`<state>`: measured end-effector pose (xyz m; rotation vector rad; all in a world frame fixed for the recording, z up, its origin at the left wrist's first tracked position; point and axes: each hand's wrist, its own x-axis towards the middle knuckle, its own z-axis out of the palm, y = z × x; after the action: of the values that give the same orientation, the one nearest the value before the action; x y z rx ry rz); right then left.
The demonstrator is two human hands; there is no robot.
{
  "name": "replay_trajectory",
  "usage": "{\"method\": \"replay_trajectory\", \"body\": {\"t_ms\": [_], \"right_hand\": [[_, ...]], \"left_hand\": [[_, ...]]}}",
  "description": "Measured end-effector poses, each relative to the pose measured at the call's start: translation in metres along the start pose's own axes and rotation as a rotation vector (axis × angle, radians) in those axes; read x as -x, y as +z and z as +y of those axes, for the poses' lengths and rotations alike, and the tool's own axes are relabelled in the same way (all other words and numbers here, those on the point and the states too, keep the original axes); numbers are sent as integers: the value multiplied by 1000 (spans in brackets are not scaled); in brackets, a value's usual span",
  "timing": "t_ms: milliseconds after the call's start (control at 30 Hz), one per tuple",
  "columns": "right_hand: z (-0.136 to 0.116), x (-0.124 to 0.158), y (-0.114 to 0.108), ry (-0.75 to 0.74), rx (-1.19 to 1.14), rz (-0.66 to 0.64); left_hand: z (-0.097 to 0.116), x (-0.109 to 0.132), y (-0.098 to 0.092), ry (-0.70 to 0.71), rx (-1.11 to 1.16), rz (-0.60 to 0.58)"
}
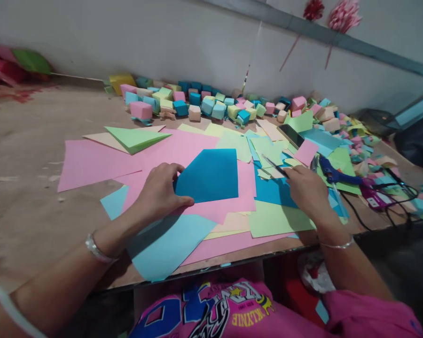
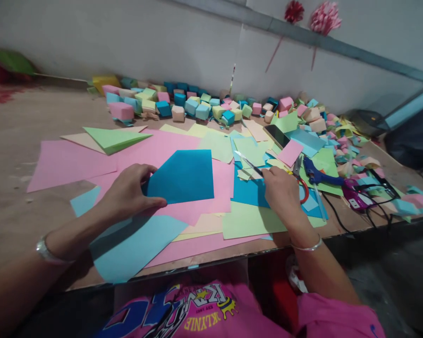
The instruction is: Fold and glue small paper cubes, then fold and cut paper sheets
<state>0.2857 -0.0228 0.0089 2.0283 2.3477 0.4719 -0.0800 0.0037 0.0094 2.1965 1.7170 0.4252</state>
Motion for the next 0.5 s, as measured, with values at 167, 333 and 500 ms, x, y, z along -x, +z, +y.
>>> {"method": "replay_trajectory", "body": {"t_ms": [167, 333, 500], "right_hand": [[-6, 26, -6, -93, -193, 80], [-13, 41, -2, -198, -324, 93], [-9, 47, 6, -242, -379, 66]], "left_hand": [[-5, 0, 2, 20, 59, -11], [-5, 0, 2, -11, 90, -34], [-3, 1, 2, -27, 115, -40]]}}
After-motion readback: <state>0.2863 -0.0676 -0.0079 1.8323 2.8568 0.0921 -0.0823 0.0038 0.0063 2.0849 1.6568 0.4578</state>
